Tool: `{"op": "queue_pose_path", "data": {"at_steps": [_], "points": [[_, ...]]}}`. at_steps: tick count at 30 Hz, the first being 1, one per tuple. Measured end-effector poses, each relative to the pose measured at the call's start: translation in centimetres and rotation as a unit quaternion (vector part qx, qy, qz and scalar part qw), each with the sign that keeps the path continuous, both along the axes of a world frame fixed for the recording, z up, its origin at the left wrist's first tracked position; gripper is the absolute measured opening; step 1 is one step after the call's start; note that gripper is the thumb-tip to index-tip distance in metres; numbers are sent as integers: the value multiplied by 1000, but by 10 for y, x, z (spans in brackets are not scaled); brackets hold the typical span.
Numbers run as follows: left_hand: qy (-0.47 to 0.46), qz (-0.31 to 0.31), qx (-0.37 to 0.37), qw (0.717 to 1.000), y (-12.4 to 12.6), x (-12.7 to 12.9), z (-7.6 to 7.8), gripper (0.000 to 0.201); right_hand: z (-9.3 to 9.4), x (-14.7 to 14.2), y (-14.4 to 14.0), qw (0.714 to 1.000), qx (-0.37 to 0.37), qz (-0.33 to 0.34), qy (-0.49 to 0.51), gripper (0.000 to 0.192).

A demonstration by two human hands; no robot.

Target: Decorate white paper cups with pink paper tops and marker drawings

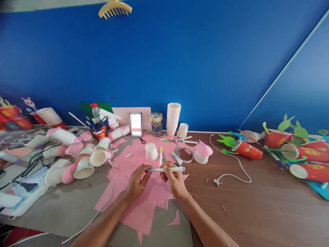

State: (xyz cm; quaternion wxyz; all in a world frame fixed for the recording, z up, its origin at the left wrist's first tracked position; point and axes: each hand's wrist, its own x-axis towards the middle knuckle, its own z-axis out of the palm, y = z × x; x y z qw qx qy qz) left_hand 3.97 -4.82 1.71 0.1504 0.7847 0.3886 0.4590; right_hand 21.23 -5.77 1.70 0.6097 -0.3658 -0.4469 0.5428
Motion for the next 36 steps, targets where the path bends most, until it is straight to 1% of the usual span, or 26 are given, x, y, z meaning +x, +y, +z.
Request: {"op": "queue_pose_path", "data": {"at_steps": [5,11,17,21,26,30,32,33,34,35,36], "points": [[19,2,24,1000,-1,0,0,16,-1,-1,-1,1000,-8,16,-7,30],[48,-10,50,998,-3,0,2,19,-1,-5,-1,999,2,44,5,29],[74,-1,114,991,-5,1,4,19,1,-10,-1,997,-5,63,35,30],[85,13,139,987,-8,3,4,16,3,-13,-4,997,-8,71,42,33],[84,16,147,985,-9,3,3,15,5,-16,-6,997,-15,71,21,35],[82,6,144,986,-3,0,4,18,9,-12,-4,997,9,77,-9,33],[62,26,144,987,2,-5,5,25,12,-5,-2,998,33,53,-28,32],[45,51,141,988,6,-9,5,29,13,0,0,998,47,24,-41,32],[25,88,132,987,10,-14,4,31,13,5,3,996,69,-23,-61,33],[5,137,119,983,15,-19,3,30,12,12,6,987,88,-82,-106,29],[-3,183,95,978,20,-25,1,28,10,19,10,970,111,-135,-169,25]]}}
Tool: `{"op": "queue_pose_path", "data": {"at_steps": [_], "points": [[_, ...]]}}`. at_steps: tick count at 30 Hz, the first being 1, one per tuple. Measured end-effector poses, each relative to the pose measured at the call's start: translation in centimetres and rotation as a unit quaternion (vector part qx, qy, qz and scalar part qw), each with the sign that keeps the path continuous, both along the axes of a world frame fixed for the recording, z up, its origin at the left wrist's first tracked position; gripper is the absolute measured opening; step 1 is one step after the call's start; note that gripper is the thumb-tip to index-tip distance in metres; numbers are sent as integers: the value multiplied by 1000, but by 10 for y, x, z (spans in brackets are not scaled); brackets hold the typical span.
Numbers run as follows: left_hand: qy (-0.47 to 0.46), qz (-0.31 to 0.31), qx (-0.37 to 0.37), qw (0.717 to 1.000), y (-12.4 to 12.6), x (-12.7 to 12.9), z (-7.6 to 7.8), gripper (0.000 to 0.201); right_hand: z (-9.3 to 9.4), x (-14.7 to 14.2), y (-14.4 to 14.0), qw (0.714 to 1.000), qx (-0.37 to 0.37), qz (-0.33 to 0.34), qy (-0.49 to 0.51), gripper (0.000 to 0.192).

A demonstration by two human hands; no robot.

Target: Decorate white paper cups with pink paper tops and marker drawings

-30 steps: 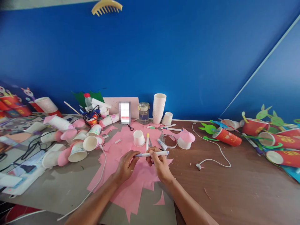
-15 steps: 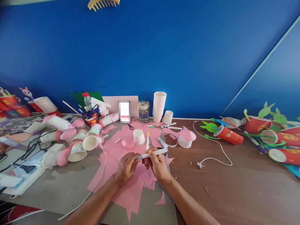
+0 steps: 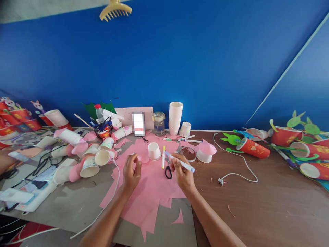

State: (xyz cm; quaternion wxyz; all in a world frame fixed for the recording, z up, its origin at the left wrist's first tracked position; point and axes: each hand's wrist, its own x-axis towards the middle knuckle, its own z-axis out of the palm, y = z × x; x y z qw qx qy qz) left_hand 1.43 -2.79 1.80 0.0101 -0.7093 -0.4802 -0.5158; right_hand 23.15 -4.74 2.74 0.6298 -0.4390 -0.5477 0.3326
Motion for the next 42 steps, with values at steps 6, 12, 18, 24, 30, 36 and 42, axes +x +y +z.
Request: {"op": "queue_pose_path", "data": {"at_steps": [6,12,18,24,30,36,42], "points": [[24,86,-171,981,23,-19,-17,29,-25,33,23,910,120,-94,-385,43],[123,94,-186,970,18,-9,-20,26,-42,34,30,868,103,-90,-477,68],[92,72,-173,978,17,-9,-20,18,-38,43,30,844,2,-188,-502,41],[109,10,-156,982,8,-4,-7,16,-36,48,30,805,-68,-214,-548,29],[155,-91,-151,972,0,-1,-2,15,-35,46,33,788,-36,-220,-574,22],[168,-137,-184,959,-1,-1,-3,19,-39,49,37,814,-26,-211,-540,14],[106,-77,-149,980,1,-5,-1,35,-25,49,33,933,-3,-227,-279,20]]}}
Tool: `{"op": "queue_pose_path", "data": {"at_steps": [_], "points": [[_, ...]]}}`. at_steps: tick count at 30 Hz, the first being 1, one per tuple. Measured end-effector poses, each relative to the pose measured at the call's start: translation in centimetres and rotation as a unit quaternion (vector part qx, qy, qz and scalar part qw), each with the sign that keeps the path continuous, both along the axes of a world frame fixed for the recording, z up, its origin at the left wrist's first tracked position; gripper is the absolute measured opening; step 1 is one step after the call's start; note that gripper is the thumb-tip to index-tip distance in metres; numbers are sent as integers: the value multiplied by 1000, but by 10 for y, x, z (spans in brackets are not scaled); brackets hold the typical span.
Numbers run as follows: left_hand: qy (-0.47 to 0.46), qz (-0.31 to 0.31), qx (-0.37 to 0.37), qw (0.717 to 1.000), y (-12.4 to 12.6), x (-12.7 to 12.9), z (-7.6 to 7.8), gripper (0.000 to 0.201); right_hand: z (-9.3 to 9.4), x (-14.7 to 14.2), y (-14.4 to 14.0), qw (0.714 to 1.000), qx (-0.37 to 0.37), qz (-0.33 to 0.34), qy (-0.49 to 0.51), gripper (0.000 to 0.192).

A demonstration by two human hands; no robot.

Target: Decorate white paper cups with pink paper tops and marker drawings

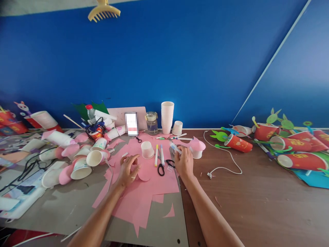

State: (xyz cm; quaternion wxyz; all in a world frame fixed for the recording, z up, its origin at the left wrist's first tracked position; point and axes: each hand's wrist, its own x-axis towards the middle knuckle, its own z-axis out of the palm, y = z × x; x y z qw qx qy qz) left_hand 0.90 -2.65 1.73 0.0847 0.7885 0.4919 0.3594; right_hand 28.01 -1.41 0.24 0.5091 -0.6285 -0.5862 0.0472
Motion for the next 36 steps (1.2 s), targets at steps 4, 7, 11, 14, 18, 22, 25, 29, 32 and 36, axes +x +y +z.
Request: {"op": "queue_pose_path", "data": {"at_steps": [4,7,11,14,18,22,25,29,32,36], "points": [[-93,-12,25,995,-1,0,6,34,17,-19,-14,927,-61,197,312,38],[-152,-62,-4,986,-6,3,10,33,25,-42,-27,872,-97,301,373,42],[-189,-130,-36,973,-14,10,10,44,26,-63,-38,851,-136,333,383,44],[-195,-137,-60,969,-19,15,9,41,23,-70,-41,853,-145,348,360,42],[-181,-116,-77,974,-23,19,12,23,20,-72,-43,832,-170,378,368,40],[-170,-116,-55,977,-24,18,15,19,21,-68,-43,796,-201,368,436,40],[-156,-118,-28,980,-24,18,16,19,22,-65,-42,770,-222,376,465,37],[-163,-121,-29,979,-26,19,16,20,18,-67,-42,748,-263,395,464,39],[-153,-137,-20,978,-26,21,16,19,16,-68,-42,738,-312,378,464,54],[-128,-152,2,980,-26,22,15,14,22,-65,-42,707,-301,389,508,52]]}}
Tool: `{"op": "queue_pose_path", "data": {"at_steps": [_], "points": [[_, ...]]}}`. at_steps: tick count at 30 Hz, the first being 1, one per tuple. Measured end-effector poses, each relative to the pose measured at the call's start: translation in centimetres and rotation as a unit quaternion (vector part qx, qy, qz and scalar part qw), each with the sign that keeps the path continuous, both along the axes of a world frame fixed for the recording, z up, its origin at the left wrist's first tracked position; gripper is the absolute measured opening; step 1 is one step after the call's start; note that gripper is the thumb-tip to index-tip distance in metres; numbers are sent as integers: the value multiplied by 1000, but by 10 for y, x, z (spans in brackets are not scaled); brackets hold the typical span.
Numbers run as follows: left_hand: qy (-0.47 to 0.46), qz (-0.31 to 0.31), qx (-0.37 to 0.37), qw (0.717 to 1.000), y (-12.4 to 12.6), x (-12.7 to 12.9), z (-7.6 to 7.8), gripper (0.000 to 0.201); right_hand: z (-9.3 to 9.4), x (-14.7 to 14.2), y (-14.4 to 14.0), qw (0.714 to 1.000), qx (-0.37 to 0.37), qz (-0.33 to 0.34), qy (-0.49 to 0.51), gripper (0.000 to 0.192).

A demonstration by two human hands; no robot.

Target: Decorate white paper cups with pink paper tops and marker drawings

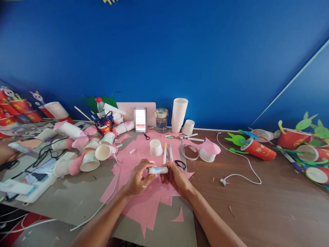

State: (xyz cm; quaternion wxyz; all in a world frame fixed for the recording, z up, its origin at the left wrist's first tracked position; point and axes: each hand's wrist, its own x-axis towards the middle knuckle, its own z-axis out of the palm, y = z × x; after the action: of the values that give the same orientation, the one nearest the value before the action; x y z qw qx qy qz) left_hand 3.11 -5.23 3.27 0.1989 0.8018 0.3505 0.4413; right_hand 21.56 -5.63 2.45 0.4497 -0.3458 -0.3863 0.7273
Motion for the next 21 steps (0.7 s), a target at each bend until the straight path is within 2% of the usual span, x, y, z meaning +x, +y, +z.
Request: {"op": "queue_pose_path", "data": {"at_steps": [2,6,11,14,18,21], "points": [[6,6,7,1000,0,0,0,14,4,3,0,999,0,14,32,41],[-1,20,-19,1000,0,-1,0,17,2,4,0,997,-28,45,49,39],[-3,17,-12,1000,-1,0,1,16,-2,5,2,994,-79,65,37,54],[2,18,-16,1000,-1,0,2,13,3,8,3,994,-57,57,77,42],[1,17,-28,999,-2,1,2,15,2,10,4,994,-67,60,59,36],[0,8,-29,1000,-1,1,1,14,-3,9,5,990,-114,78,21,52]]}}
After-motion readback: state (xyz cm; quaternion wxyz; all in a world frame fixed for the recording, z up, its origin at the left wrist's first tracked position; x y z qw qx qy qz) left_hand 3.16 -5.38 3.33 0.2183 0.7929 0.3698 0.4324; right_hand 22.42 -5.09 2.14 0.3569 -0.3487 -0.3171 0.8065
